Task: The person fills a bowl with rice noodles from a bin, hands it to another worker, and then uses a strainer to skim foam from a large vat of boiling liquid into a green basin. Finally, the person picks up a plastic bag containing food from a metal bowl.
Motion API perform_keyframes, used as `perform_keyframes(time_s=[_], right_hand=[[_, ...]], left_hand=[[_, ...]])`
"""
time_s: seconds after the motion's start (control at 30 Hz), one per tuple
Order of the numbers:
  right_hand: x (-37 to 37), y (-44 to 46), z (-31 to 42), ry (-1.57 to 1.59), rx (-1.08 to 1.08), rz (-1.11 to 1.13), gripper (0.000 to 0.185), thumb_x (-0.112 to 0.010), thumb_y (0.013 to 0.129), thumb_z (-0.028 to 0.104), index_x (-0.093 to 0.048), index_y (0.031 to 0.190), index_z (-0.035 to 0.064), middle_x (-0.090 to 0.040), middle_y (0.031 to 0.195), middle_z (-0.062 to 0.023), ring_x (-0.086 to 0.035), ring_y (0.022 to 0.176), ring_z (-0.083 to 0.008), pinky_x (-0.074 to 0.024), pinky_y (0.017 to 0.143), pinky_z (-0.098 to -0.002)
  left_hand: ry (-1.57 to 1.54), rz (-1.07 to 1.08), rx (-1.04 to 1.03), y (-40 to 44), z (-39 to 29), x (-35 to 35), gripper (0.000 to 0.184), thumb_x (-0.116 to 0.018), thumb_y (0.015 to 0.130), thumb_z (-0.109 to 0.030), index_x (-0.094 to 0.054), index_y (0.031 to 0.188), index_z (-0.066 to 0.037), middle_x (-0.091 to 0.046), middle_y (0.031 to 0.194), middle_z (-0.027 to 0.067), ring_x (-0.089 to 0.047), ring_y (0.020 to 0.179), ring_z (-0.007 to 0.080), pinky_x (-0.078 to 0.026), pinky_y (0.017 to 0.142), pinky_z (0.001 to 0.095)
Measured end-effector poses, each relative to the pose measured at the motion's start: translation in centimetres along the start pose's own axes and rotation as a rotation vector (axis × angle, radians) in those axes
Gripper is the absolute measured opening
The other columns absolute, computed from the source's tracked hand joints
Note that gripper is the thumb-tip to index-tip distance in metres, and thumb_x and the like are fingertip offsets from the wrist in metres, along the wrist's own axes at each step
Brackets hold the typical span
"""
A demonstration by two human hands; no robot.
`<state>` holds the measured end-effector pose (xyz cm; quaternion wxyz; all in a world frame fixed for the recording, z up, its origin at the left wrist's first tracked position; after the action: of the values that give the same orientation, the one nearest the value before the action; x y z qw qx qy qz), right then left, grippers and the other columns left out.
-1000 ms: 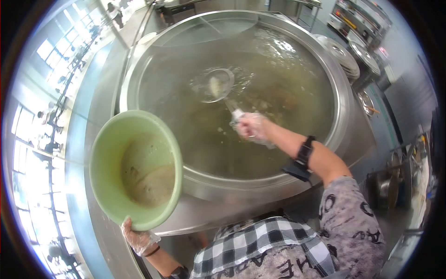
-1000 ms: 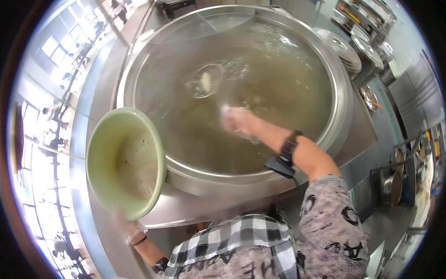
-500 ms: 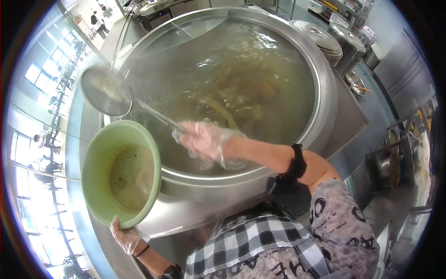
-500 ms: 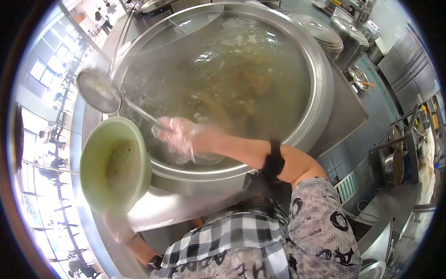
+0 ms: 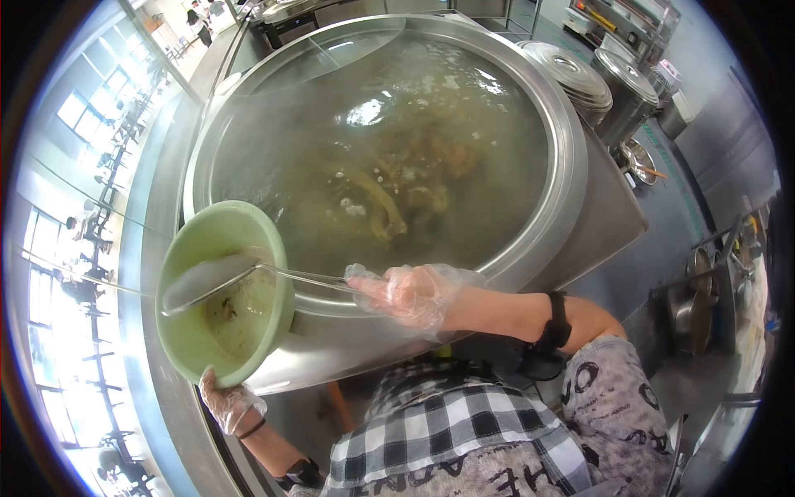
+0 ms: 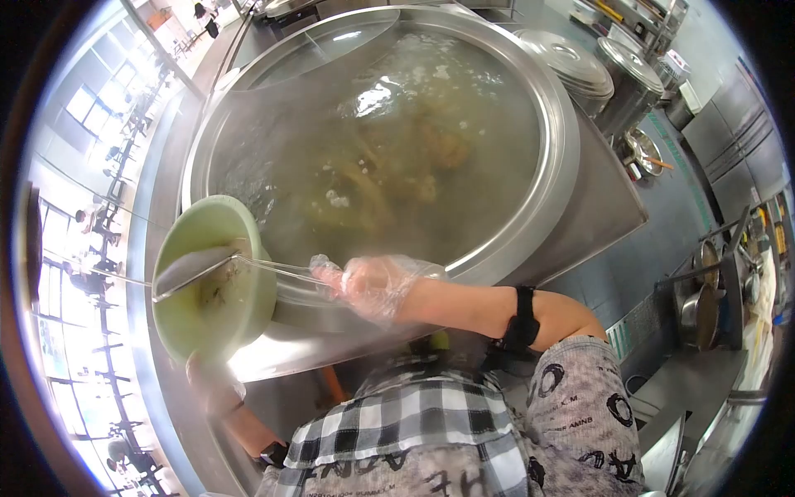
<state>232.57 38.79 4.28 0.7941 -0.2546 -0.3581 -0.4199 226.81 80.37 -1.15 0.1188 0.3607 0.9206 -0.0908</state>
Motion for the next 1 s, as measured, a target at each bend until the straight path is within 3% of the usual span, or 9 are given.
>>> perform_keyframes(time_s=[0.1, 0.17, 0.4, 0.47, 0.57, 0.7, 0.87, 0.97, 1.0], right_hand=[[-0.8, -1.7, -1.0, 0.334, 0.149, -0.049, 0.040, -0.036, 0.088, 0.028, -0.034, 0.125, 0.0144, -0.055, 0.081, -0.0178, -0.055, 0.075, -0.0321, -0.0453, 0.069, -0.0361], [0.0, -2.6, 0.2, 0.000, 0.080, -0.021, 0.041, -0.037, 0.088, 0.027, -0.034, 0.126, 0.0131, -0.055, 0.080, -0.0185, -0.055, 0.074, -0.0323, -0.0450, 0.070, -0.0354], [-0.8, -1.8, 2.7, 0.193, 0.139, -0.168, 0.042, -0.044, 0.087, 0.025, -0.036, 0.125, 0.0104, -0.056, 0.075, -0.0150, -0.056, 0.070, -0.0262, -0.0467, 0.064, -0.0346], [-1.7, -1.5, 2.3, 0.865, -0.187, 0.064, 0.037, -0.044, 0.088, 0.029, -0.042, 0.120, 0.0095, -0.054, 0.069, -0.0075, -0.053, 0.058, -0.0139, -0.0459, 0.053, -0.0269], [0.1, -2.3, 2.9, 1.228, -0.437, 0.218, 0.033, -0.044, 0.087, 0.033, -0.047, 0.111, 0.0100, -0.051, 0.063, -0.0010, -0.045, 0.049, -0.0050, -0.0388, 0.041, -0.0196], [6.4, -2.5, -0.2, 1.544, -0.359, 0.080, 0.032, -0.042, 0.087, 0.037, -0.049, 0.097, 0.0079, -0.048, 0.059, -0.0034, -0.040, 0.039, -0.0071, -0.0318, 0.032, -0.0197], [15.6, -0.4, -13.5, 1.376, -0.533, -0.470, 0.027, -0.045, 0.088, 0.031, -0.046, 0.101, 0.0074, -0.048, 0.059, -0.0052, -0.041, 0.041, -0.0105, -0.0334, 0.035, -0.0213], [18.3, 1.7, -24.6, 1.345, -0.638, -0.685, 0.023, -0.042, 0.089, 0.028, -0.044, 0.096, 0.0063, -0.048, 0.063, -0.0084, -0.041, 0.043, -0.0125, -0.0338, 0.035, -0.0231], [19.3, 2.3, -26.7, 1.342, -0.633, -0.671, 0.023, -0.042, 0.089, 0.028, -0.044, 0.096, 0.0063, -0.048, 0.063, -0.0084, -0.041, 0.043, -0.0125, -0.0338, 0.035, -0.0231]], left_hand=[[-0.052, -0.014, 0.018, -1.6, -0.4, -0.8, 0.019, -0.054, 0.074, -0.012, -0.057, 0.090, 0.000, -0.058, 0.088, 0.0132, -0.056, 0.080, 0.0235, -0.044, 0.071, 0.0293], [-0.074, -0.003, 0.009, -1.5, -0.3, -0.8, 0.018, -0.054, 0.074, -0.011, -0.057, 0.088, 0.000, -0.058, 0.086, 0.0136, -0.056, 0.078, 0.0242, -0.045, 0.069, 0.0305], [-0.031, 0.076, 0.065, 0.8, -0.1, 0.3, 0.033, -0.058, 0.068, -0.007, -0.053, 0.098, 0.002, -0.055, 0.095, 0.0124, -0.053, 0.089, 0.0240, -0.045, 0.080, 0.0336], [-0.019, 0.075, 0.043, 0.5, -0.8, 0.0, 0.032, -0.058, 0.068, -0.007, -0.053, 0.098, 0.003, -0.055, 0.095, 0.0126, -0.053, 0.089, 0.0241, -0.045, 0.080, 0.0335], [-0.008, 0.007, 0.059, 0.0, -1.4, -0.5, 0.030, -0.058, 0.067, -0.007, -0.053, 0.095, 0.003, -0.055, 0.094, 0.0126, -0.053, 0.088, 0.0242, -0.045, 0.080, 0.0335], [0.026, -0.048, -0.074, -1.7, -1.6, -0.6, 0.029, -0.059, 0.066, -0.007, -0.054, 0.093, 0.002, -0.055, 0.095, 0.0126, -0.053, 0.088, 0.0246, -0.045, 0.080, 0.0333], [-0.008, -0.222, -0.033, -5.0, -2.4, -0.2, 0.026, -0.059, 0.067, -0.009, -0.055, 0.091, 0.001, -0.054, 0.096, 0.0136, -0.051, 0.091, 0.0238, -0.044, 0.081, 0.0326], [0.740, -0.161, -0.455, -8.0, -4.8, -1.8, 0.031, -0.059, 0.069, -0.010, -0.052, 0.096, 0.002, -0.054, 0.098, 0.0142, -0.051, 0.091, 0.0240, -0.045, 0.080, 0.0329], [0.281, -0.243, -0.203, -7.4, -3.9, -0.5, 0.032, -0.059, 0.069, -0.011, -0.051, 0.097, 0.003, -0.053, 0.098, 0.0144, -0.051, 0.090, 0.0243, -0.044, 0.080, 0.0330]])
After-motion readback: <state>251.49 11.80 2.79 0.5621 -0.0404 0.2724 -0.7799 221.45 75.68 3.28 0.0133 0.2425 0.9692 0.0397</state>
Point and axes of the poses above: each hand's wrist, its own y-axis towards the middle knuckle, its own x-axis out of the back of the hand, z = x × y, the point moved 5 cm from there along y, towards the middle knuckle
